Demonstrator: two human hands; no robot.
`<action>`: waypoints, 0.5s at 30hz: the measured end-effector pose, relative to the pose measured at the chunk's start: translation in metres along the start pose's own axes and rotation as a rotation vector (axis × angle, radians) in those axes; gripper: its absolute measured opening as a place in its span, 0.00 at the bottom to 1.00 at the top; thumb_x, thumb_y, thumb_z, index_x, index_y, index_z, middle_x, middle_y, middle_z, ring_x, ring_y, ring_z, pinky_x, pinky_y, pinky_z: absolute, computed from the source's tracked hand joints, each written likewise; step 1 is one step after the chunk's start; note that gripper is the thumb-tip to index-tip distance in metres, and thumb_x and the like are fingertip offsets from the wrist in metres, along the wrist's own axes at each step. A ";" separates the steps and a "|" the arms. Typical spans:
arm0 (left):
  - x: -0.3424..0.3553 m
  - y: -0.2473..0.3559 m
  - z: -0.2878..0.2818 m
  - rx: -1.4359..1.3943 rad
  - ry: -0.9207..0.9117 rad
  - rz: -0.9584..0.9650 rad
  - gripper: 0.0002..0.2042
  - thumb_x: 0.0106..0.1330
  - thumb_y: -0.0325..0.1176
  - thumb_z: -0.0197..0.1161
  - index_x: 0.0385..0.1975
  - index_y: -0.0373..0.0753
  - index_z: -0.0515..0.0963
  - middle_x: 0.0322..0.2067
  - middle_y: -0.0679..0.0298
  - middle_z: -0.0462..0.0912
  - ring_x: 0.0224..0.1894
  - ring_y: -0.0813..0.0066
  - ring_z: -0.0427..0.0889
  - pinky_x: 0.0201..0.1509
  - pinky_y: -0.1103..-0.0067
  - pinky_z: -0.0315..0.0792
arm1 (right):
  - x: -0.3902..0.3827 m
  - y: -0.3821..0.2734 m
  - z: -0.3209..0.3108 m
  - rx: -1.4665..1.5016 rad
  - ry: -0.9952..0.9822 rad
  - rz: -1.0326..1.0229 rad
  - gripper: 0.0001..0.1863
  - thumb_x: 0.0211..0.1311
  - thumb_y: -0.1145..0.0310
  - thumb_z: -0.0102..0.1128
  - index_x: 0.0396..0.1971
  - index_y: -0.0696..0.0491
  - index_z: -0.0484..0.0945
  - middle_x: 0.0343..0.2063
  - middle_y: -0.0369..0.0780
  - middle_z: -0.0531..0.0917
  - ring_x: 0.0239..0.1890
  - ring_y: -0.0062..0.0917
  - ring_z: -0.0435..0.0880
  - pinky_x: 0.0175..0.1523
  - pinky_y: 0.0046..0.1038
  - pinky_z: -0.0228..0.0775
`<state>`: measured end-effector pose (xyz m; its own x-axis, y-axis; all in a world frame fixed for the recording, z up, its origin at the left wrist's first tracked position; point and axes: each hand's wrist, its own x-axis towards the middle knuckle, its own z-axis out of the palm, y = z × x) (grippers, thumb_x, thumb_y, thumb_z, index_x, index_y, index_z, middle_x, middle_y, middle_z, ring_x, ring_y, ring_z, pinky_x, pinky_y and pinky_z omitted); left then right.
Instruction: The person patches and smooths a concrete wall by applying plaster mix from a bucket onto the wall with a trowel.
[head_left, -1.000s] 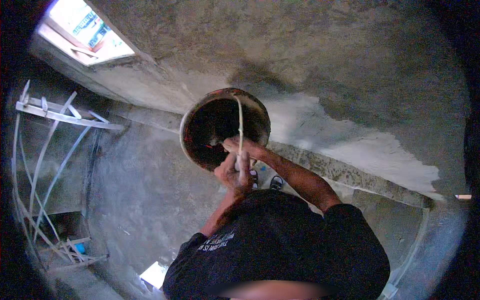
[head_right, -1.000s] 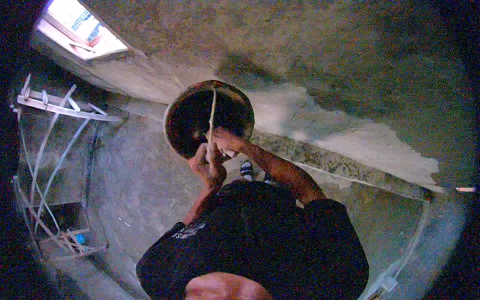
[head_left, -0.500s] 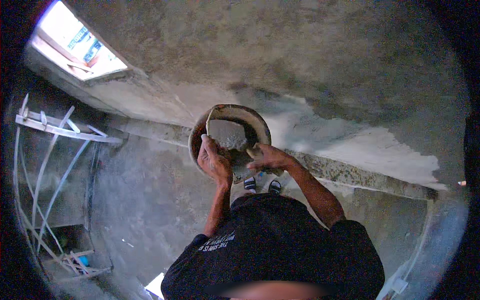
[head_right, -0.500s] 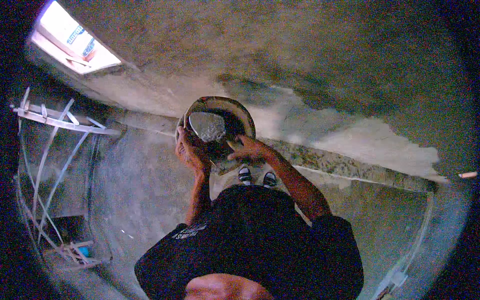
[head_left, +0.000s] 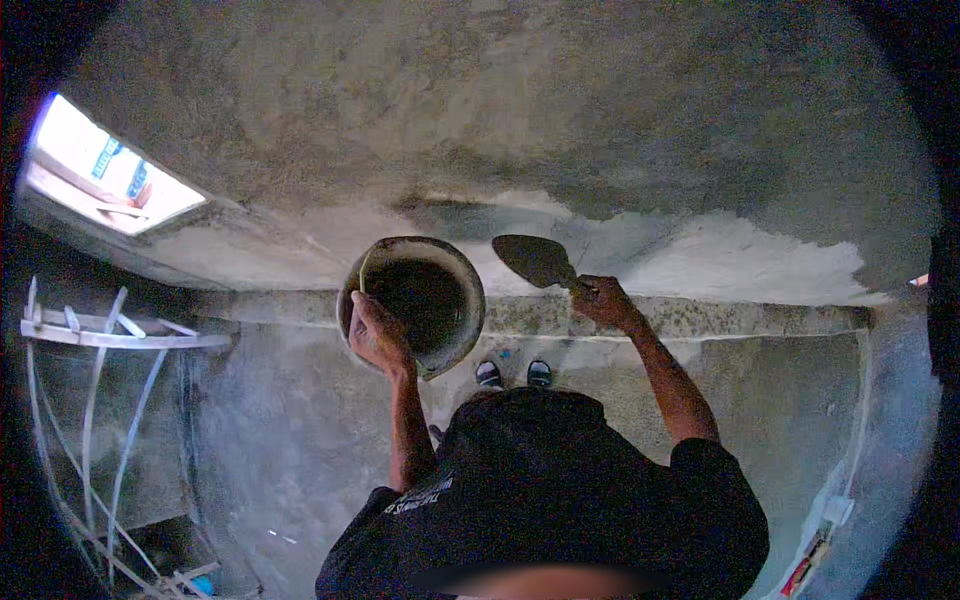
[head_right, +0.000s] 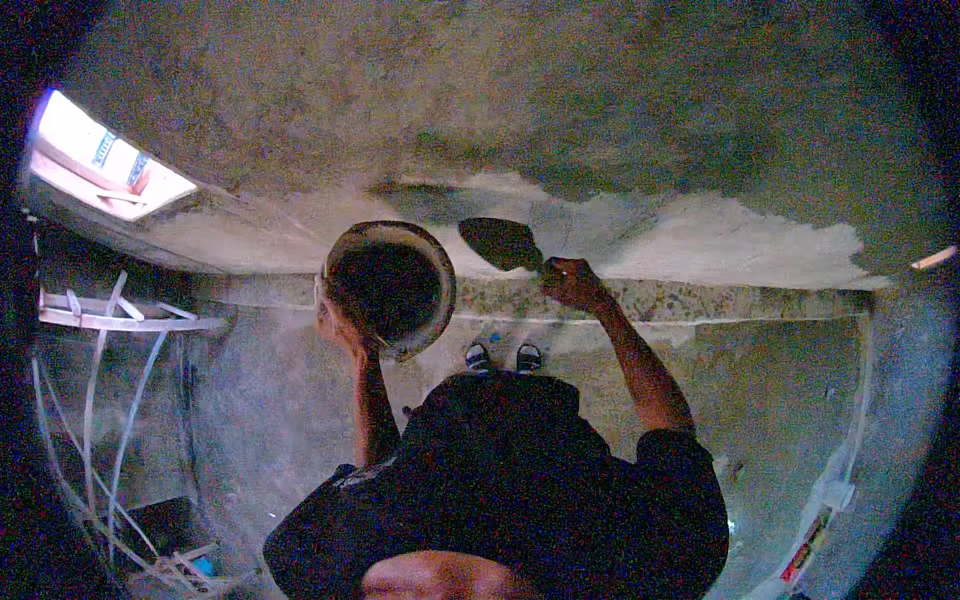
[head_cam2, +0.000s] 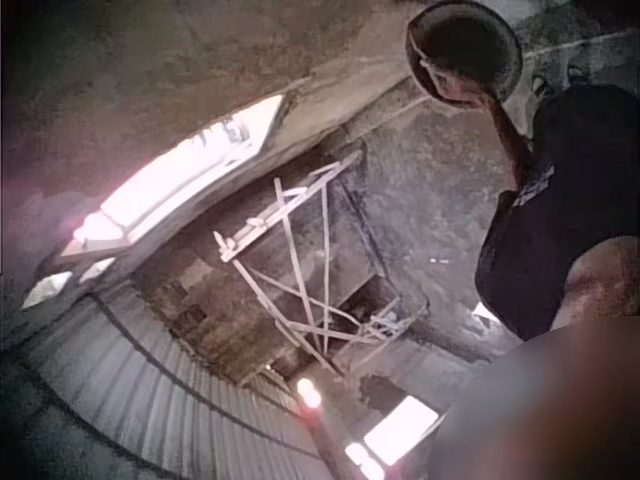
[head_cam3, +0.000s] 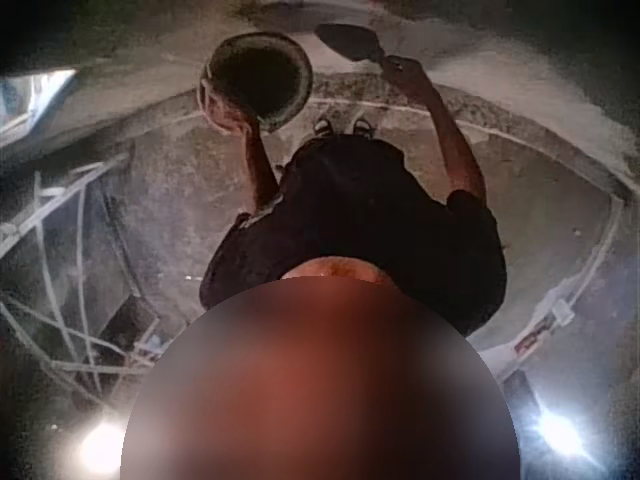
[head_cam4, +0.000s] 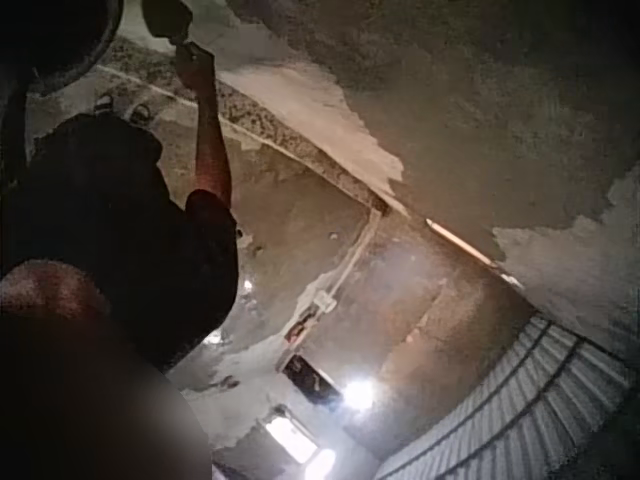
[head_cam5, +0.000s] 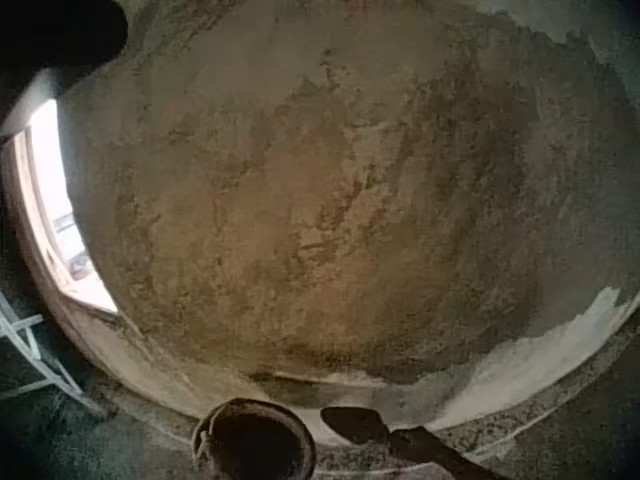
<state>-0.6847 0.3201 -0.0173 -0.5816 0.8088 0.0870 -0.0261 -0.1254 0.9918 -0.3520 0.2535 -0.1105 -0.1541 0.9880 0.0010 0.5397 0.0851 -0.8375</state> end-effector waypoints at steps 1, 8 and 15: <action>0.006 -0.006 -0.004 0.057 -0.005 0.053 0.20 0.62 0.43 0.46 0.16 0.34 0.70 0.13 0.73 0.63 0.18 0.84 0.61 0.21 0.84 0.56 | 0.000 0.014 -0.004 -0.187 -0.011 0.033 0.22 0.43 0.65 0.62 0.39 0.58 0.70 0.27 0.41 0.78 0.27 0.27 0.77 0.34 0.27 0.70; 0.009 -0.019 -0.013 -0.034 -0.064 -0.113 0.19 0.62 0.43 0.47 0.28 0.31 0.76 0.20 0.68 0.74 0.22 0.82 0.68 0.27 0.84 0.63 | -0.005 0.100 -0.028 -0.568 -0.002 -0.035 0.18 0.39 0.58 0.63 0.25 0.56 0.73 0.24 0.42 0.77 0.24 0.31 0.76 0.32 0.31 0.68; -0.013 0.021 -0.011 -0.014 0.045 -0.100 0.19 0.62 0.44 0.47 0.29 0.30 0.75 0.22 0.67 0.74 0.23 0.82 0.68 0.27 0.85 0.63 | 0.027 0.066 -0.076 0.159 -0.142 0.361 0.09 0.46 0.66 0.59 0.26 0.55 0.76 0.11 0.33 0.72 0.10 0.13 0.66 0.15 0.17 0.59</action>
<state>-0.6864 0.3012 0.0011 -0.6112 0.7913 -0.0173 -0.0975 -0.0536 0.9938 -0.2577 0.2953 -0.1248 -0.0971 0.9224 -0.3739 0.4470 -0.2953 -0.8444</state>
